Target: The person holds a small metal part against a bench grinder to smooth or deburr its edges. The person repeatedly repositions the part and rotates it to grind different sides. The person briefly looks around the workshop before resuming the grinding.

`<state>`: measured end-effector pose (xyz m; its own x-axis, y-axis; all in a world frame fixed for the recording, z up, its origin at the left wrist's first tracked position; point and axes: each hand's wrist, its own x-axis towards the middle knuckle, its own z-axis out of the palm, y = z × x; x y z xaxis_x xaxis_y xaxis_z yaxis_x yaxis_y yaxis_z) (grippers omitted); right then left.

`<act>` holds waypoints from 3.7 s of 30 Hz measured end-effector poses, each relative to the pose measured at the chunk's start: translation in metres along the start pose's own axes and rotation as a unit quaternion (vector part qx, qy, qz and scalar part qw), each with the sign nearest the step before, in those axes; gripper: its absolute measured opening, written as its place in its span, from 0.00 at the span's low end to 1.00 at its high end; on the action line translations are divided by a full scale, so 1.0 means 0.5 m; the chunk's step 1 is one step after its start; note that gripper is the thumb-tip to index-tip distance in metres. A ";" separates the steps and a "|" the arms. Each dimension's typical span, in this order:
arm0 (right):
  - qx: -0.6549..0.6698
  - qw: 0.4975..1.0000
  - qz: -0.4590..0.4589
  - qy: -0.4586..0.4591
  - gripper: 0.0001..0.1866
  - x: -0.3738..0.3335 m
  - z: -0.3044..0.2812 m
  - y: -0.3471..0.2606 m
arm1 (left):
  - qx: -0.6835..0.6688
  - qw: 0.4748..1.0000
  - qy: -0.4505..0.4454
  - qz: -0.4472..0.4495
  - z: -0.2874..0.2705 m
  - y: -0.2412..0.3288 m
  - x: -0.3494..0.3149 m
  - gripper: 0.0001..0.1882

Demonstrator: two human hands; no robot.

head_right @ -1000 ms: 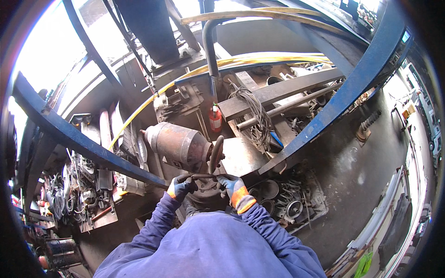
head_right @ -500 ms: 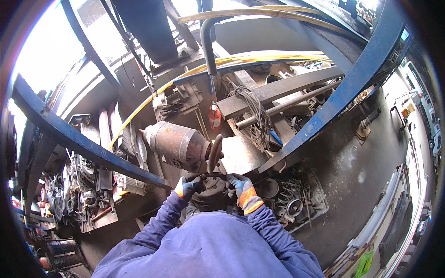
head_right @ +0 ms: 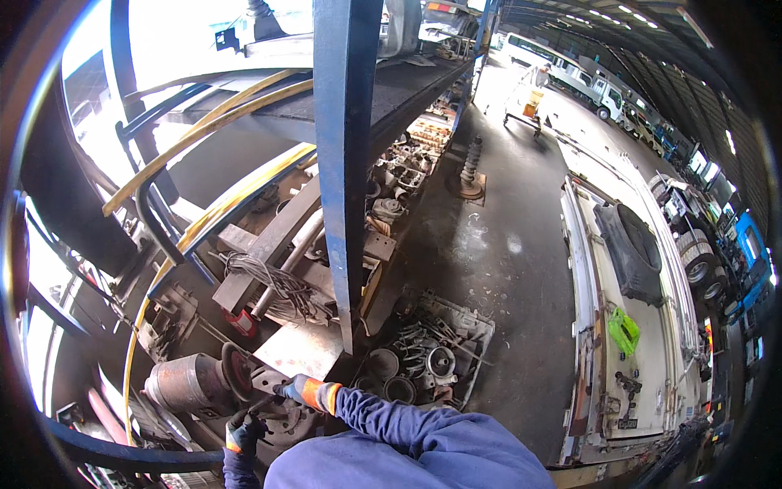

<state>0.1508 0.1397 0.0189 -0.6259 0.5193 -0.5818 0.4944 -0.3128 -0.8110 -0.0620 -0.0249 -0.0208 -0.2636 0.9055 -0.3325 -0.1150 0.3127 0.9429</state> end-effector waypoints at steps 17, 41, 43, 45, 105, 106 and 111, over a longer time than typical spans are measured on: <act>0.133 0.983 -0.126 -0.018 0.10 0.044 0.024 0.074 | -0.131 0.987 -0.050 -0.081 -0.009 0.080 -0.030 0.23; 0.157 0.983 -0.090 0.025 0.13 0.040 0.034 0.079 | -0.127 0.987 -0.010 -0.093 0.006 0.074 0.000 0.21; 0.151 0.983 -0.098 0.031 0.13 0.042 0.040 0.082 | -0.108 0.990 -0.010 -0.089 0.001 0.068 -0.003 0.21; 0.154 0.981 -0.111 0.036 0.12 0.050 0.047 0.087 | -0.097 0.992 -0.012 -0.078 -0.002 0.073 -0.009 0.22; 0.002 0.970 -0.240 0.021 0.09 -0.011 0.103 0.006 | -0.100 0.994 0.010 0.052 -0.058 0.071 -0.108 0.19; -0.024 0.965 -0.261 0.013 0.08 -0.034 0.097 -0.011 | -0.096 0.993 -0.005 0.064 -0.063 0.062 -0.111 0.18; -0.041 0.958 -0.283 0.001 0.08 -0.061 0.084 -0.012 | -0.085 0.995 -0.018 0.056 -0.060 0.055 -0.105 0.19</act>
<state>0.1417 0.0923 0.0388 -0.8065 0.5891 -0.0509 0.1226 0.0825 -0.9890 -0.0799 -0.0725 0.0222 -0.2492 0.9427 -0.2219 -0.2474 0.1595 0.9557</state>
